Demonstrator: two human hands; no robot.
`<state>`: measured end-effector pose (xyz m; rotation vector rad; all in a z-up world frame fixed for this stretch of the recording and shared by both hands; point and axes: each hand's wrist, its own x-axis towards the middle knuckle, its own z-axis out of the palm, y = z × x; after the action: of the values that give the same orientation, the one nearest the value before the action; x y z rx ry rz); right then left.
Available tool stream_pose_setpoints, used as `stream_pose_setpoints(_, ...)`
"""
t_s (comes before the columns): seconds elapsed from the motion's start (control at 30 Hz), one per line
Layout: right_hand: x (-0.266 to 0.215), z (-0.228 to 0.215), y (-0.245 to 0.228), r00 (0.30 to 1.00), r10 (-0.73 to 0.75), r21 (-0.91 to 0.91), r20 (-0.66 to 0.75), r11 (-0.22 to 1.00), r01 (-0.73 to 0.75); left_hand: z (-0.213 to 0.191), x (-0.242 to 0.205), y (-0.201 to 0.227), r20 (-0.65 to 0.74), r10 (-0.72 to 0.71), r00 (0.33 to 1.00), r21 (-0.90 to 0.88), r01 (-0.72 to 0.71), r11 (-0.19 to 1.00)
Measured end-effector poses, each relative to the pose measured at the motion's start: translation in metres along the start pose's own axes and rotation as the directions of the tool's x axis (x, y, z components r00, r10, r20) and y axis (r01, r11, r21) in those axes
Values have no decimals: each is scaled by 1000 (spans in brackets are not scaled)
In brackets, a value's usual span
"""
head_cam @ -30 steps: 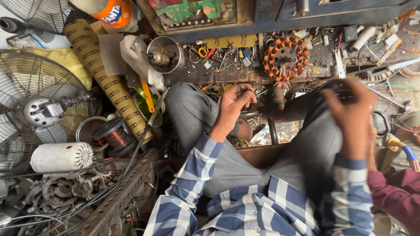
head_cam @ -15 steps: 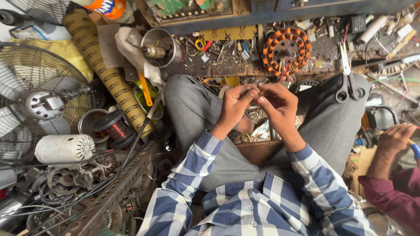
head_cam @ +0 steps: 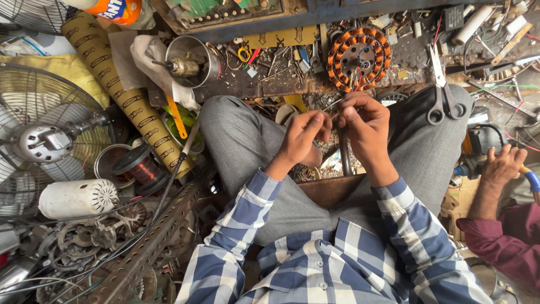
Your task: The person sits on the floor and works on a circular copper-wound motor component, stripping and twisting wires with their hands and using shears to cut wire ends. The workspace is cluttered with tools and electrical parts.
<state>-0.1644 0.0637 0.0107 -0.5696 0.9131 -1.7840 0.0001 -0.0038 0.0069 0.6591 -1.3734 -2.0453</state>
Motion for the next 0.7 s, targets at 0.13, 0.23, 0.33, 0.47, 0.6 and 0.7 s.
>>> stream_pose_setpoints(0.13,-1,0,-1,996,75,46,54,996,-77,1,-1,-10,6,33,999,56,-34,998)
stream_pose_setpoints(0.23,-1,-2,2,987,136,157,90,976,-149,-1,0,-14,-8,3,1000,-5,-3,1000)
stream_pose_setpoints(0.33,-3,-2,10,986,67,138,155,987,-88,-5,2,-17,12,-39,999,-22,40,999)
stream_pose_setpoints(0.47,-9,-1,9,990,73,119,121,989,-88,1,-2,-14,30,-70,997,37,68,997)
stream_pose_setpoints(0.6,5,-16,-18,986,65,-27,-151,997,-70,9,11,17,126,324,938,805,-288,519)
stream_pose_setpoints(0.7,28,-45,-42,974,-166,-149,-156,978,143,7,46,37,274,357,893,895,-373,244)
